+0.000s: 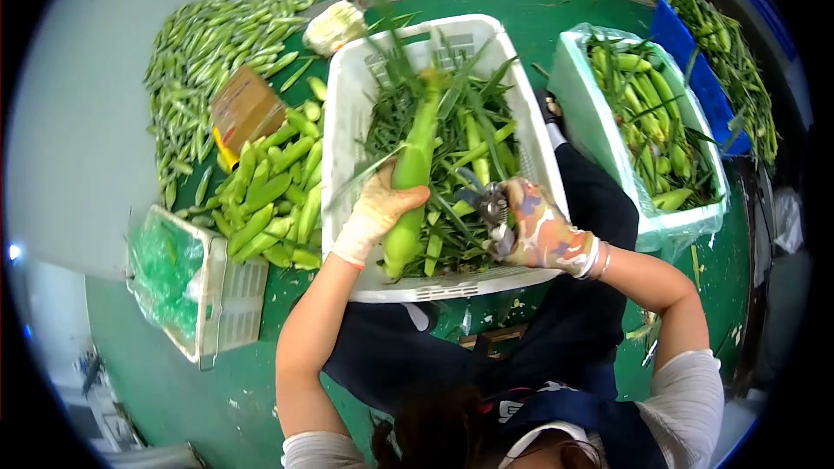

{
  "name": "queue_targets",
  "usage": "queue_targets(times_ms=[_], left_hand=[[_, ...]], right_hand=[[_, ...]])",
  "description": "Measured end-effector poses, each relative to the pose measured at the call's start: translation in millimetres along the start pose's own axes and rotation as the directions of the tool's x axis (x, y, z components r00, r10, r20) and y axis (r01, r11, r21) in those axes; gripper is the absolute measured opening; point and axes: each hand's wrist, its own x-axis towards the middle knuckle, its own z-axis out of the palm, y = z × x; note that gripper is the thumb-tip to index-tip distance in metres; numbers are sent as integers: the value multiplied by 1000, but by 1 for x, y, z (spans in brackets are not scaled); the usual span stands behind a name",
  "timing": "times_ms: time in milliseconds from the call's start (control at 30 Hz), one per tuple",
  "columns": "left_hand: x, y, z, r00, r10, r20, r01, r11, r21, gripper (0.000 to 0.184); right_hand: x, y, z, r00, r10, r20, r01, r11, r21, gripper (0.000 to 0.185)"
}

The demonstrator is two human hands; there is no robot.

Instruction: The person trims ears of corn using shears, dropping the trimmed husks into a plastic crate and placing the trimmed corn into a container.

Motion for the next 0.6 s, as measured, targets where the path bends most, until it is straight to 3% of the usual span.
queue_targets(times_ms=[67,100,133,167,233,267,333,367,400,433,467,500,533,567,600], left_hand=[[4,-21,-13,987,147,-67,-114,926,361,65],[3,-12,-13,995,71,-76,-32,903,428,66],[2,-9,-13,995,71,-76,-32,905,423,66],[0,-9,-13,994,67,-85,-19,880,474,66],[-6,-2,-13,995,47,-85,4,853,522,61],[-7,-10,-15,992,114,-57,-75,882,465,55],[-20,17,-11,995,96,12,-86,831,550,53],[-22,7,-12,971,237,21,-183,687,703,56],[-19,-11,-20,972,234,27,-184,685,704,56],[-13,-30,-31,991,129,-17,-93,794,600,59],[-9,-40,-37,999,18,-49,8,877,480,62],[-12,-9,-35,985,-157,-76,174,862,476,60],[-11,-15,-40,984,-161,-74,177,858,482,60],[-11,-26,-51,968,-250,16,245,958,151,58],[-11,-32,-57,945,-299,129,320,927,-194,57]], right_hand=[[8,-1,6,1000,-24,-3,23,979,-200,61],[15,-3,11,991,-128,-44,107,941,-320,59],[23,-6,12,969,-235,-73,180,880,-440,57],[30,-8,7,999,-3,38,13,965,-262,54],[49,-8,16,992,-76,-99,34,927,-373,45],[56,-10,21,977,-139,-164,53,895,-443,39],[69,-5,35,995,-79,-55,65,972,-226,37],[73,-3,41,1000,-10,21,11,999,-50,37],[78,-4,43,993,46,106,-59,991,122,36],[86,-8,35,884,268,383,-427,796,429,37],[88,-9,31,826,293,482,-558,549,622,36],[86,-6,28,808,222,545,-584,417,696,34],[81,0,25,791,138,595,-608,271,746,33],[76,9,24,719,39,694,-676,273,685,30],[71,12,24,603,15,798,-769,278,576,31]])
